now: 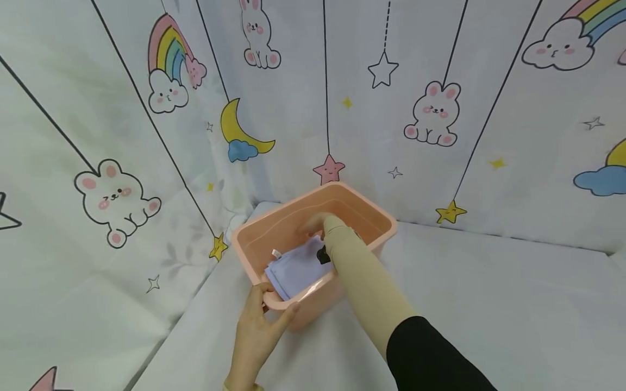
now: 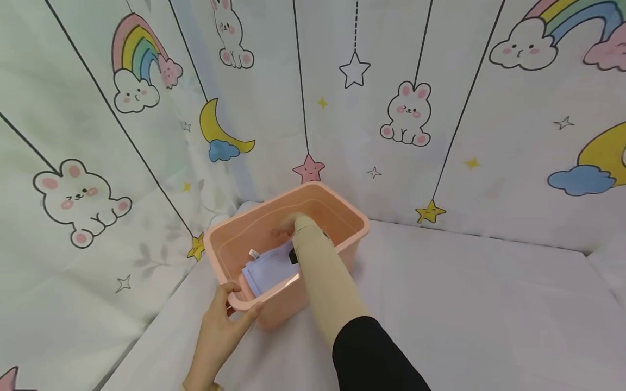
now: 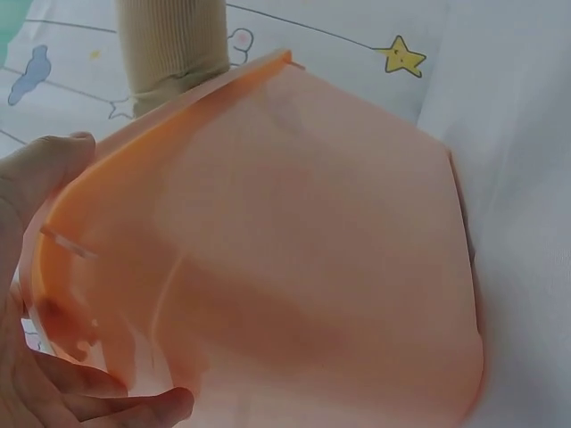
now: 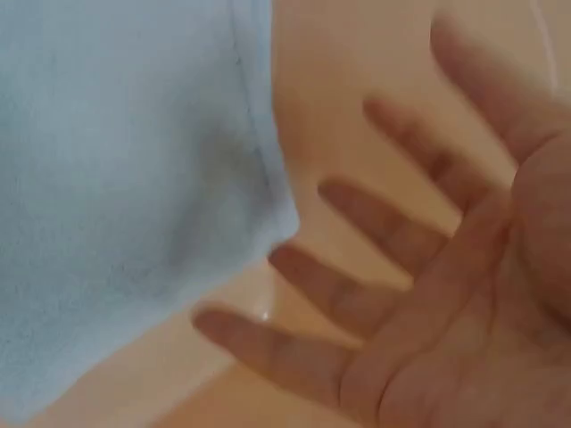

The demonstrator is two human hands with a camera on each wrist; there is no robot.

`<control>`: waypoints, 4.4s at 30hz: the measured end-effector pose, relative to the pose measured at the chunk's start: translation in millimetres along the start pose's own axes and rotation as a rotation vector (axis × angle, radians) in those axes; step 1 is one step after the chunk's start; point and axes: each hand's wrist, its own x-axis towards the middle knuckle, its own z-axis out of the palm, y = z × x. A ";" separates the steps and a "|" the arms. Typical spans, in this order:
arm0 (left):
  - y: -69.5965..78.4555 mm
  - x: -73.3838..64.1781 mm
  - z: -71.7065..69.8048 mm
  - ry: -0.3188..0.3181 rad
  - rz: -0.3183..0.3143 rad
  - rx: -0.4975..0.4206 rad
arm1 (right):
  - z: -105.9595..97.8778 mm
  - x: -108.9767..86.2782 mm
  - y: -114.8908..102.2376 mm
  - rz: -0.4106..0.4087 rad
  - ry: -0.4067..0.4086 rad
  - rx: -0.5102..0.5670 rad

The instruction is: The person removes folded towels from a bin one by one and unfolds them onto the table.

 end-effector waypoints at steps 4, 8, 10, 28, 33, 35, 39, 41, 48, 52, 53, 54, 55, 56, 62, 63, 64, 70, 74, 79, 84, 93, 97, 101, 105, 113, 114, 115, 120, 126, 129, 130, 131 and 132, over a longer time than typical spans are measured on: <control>-1.9 1.3 -0.8 -0.001 -0.011 -0.006 | 4.2 -23.8 -15.9 0.003 -0.121 0.129; -4.4 -1.0 -1.3 -0.001 -0.025 0.009 | 5.5 -41.8 -20.5 -0.025 -0.251 0.070; -5.7 -2.1 -1.4 0.008 -0.024 0.010 | 4.0 -45.8 -19.6 -0.040 -0.281 0.017; -10.0 5.9 -2.2 0.014 0.032 -0.008 | -3.4 -41.2 -5.4 0.125 -0.176 -0.026; -12.1 5.3 -2.5 0.021 0.034 -0.002 | -3.6 -33.6 -7.1 0.072 -0.271 0.047; -13.0 5.4 -2.4 0.022 0.043 -0.006 | -4.2 -30.4 -6.5 0.065 -0.300 0.054; -13.7 3.3 -2.0 0.022 0.052 -0.003 | -4.0 -25.2 -4.3 -0.001 -0.362 0.021; -13.4 1.8 -1.7 0.027 0.056 0.002 | -3.4 -22.7 -3.5 -0.024 -0.370 0.080; -11.1 1.5 -1.4 0.064 0.113 0.025 | -5.5 -23.1 -7.8 -0.149 -0.250 0.461; -8.3 4.5 -1.3 0.054 0.105 0.008 | -11.2 -31.9 -11.8 -0.221 -0.195 0.506; -7.4 5.6 -1.6 0.048 0.101 0.002 | -12.4 -34.7 -12.8 -0.237 -0.186 0.515; -6.6 6.6 -2.2 0.042 0.096 0.000 | -13.5 -37.1 -13.8 -0.256 -0.188 0.518; -6.1 7.4 -2.7 0.037 0.090 0.001 | -14.4 -39.2 -14.7 -0.270 -0.193 0.528; -5.5 8.2 -3.3 0.032 0.084 -0.001 | -15.1 -41.1 -15.6 -0.283 -0.196 0.534; -2.5 10.7 -3.8 0.004 0.066 -0.014 | -20.5 -53.3 -21.8 -0.307 -0.217 0.569; -2.2 10.4 -3.7 -0.001 0.059 -0.022 | -21.7 -55.6 -23.1 -0.308 -0.223 0.568; -1.9 9.8 -3.6 -0.004 0.050 -0.026 | -23.0 -57.6 -24.4 -0.312 -0.225 0.567; -4.2 3.3 -4.1 -0.018 0.001 -0.027 | -32.6 -80.0 -34.0 -0.311 -0.192 0.573; -4.9 3.6 -4.2 -0.018 0.018 -0.004 | -44.9 -103.4 -39.8 -0.355 -0.132 0.580; -2.2 6.8 -5.1 -0.041 0.023 -0.008 | -59.7 -132.4 -41.5 -0.462 -0.063 0.602; 0.5 7.1 -5.3 -0.072 0.004 -0.011 | -67.3 -157.6 -38.3 -0.572 -0.029 0.646; 1.3 5.9 -5.3 -0.074 0.013 -0.006 | -74.0 -200.8 -35.0 -0.683 0.094 0.657; 3.1 4.7 -7.5 -0.055 0.051 0.054 | -75.2 -220.8 -34.2 -0.709 0.142 0.646; 9.8 4.2 -10.0 0.003 0.131 0.057 | -75.1 -239.2 -33.4 -0.758 0.166 0.634; 24.2 8.0 -9.8 0.037 0.256 -0.035 | -72.3 -256.9 -32.5 -0.806 0.172 0.635; 68.0 30.8 5.8 -0.006 0.427 -0.188 | -59.0 -303.8 -21.1 -0.935 0.228 0.557; 71.7 32.5 8.6 -0.011 0.438 -0.203 | -56.5 -309.4 -19.2 -0.962 0.235 0.535; 74.8 33.5 11.3 -0.013 0.442 -0.216 | -53.8 -314.9 -17.6 -0.990 0.247 0.509; 83.0 33.8 22.7 -0.023 0.483 -0.311 | -41.7 -333.4 -7.8 -1.152 0.282 0.401; 90.8 29.7 32.9 -0.158 0.505 -0.560 | -31.4 -351.4 13.7 -1.196 0.323 0.358; 96.7 30.1 38.3 -0.219 0.531 -0.645 | -27.0 -362.2 31.6 -1.172 0.335 0.371; 98.5 30.7 39.8 -0.227 0.544 -0.661 | -25.6 -365.6 38.5 -1.163 0.339 0.375; 100.3 31.6 41.2 -0.234 0.562 -0.678 | -24.3 -368.9 45.5 -1.156 0.339 0.377; 102.1 32.1 42.4 -0.240 0.574 -0.689 | -22.9 -372.1 52.3 -1.148 0.338 0.375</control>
